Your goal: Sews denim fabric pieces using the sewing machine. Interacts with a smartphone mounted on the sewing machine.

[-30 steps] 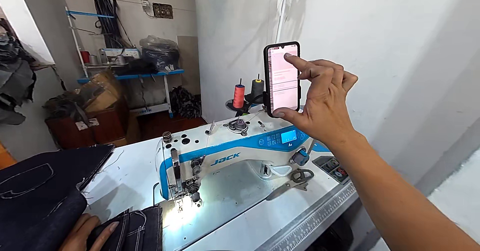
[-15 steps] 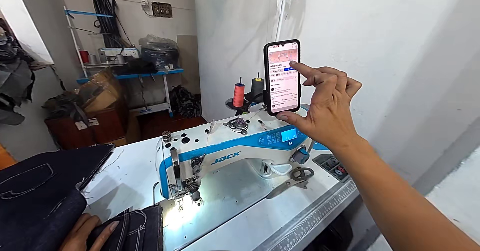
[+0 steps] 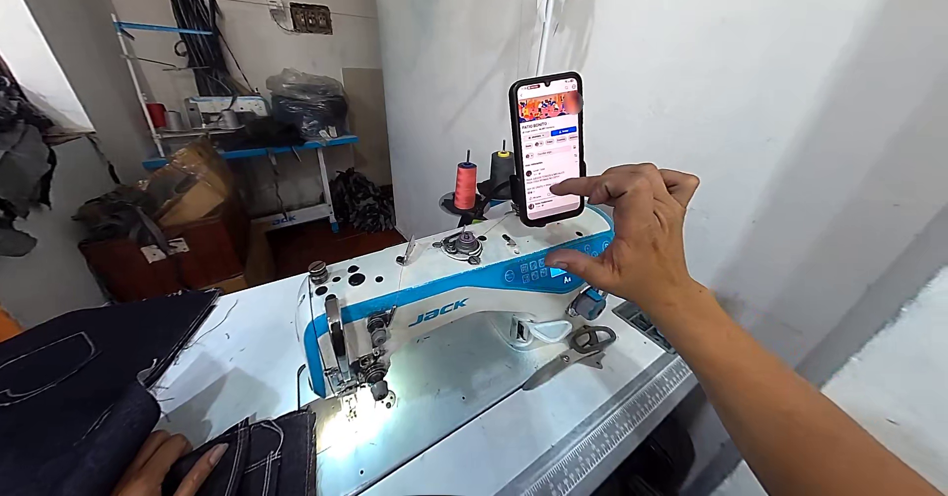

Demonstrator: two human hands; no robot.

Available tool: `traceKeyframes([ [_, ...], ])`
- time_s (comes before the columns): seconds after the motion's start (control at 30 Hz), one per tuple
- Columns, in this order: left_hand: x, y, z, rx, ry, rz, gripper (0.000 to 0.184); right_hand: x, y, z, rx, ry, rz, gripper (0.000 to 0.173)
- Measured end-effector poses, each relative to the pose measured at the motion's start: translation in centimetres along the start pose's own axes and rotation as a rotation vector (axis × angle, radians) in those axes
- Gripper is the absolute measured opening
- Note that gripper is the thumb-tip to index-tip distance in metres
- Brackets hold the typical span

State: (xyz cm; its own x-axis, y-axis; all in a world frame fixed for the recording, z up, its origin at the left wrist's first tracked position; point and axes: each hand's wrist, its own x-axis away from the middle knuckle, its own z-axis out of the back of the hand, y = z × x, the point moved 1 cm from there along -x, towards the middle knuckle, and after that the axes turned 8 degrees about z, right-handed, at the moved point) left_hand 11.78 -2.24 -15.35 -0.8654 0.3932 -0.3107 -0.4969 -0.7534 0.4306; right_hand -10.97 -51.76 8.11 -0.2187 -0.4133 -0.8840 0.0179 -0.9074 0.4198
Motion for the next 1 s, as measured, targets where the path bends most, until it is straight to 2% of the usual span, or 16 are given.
traceKeyframes([
  [0.33,0.0,0.1,0.2,-0.006,-0.009,-0.003,0.057,1.1,-0.1,0.0,0.056,-0.019,0.001,0.074],
  [0.6,0.0,0.1,0.1,-0.010,-0.004,0.000,0.057,4.2,0.3,0.6,0.168,0.018,-0.064,0.075],
  [1.0,-0.1,0.1,0.2,0.000,-0.003,-0.004,0.057,4.7,0.1,0.7,0.125,-0.015,-0.065,0.078],
])
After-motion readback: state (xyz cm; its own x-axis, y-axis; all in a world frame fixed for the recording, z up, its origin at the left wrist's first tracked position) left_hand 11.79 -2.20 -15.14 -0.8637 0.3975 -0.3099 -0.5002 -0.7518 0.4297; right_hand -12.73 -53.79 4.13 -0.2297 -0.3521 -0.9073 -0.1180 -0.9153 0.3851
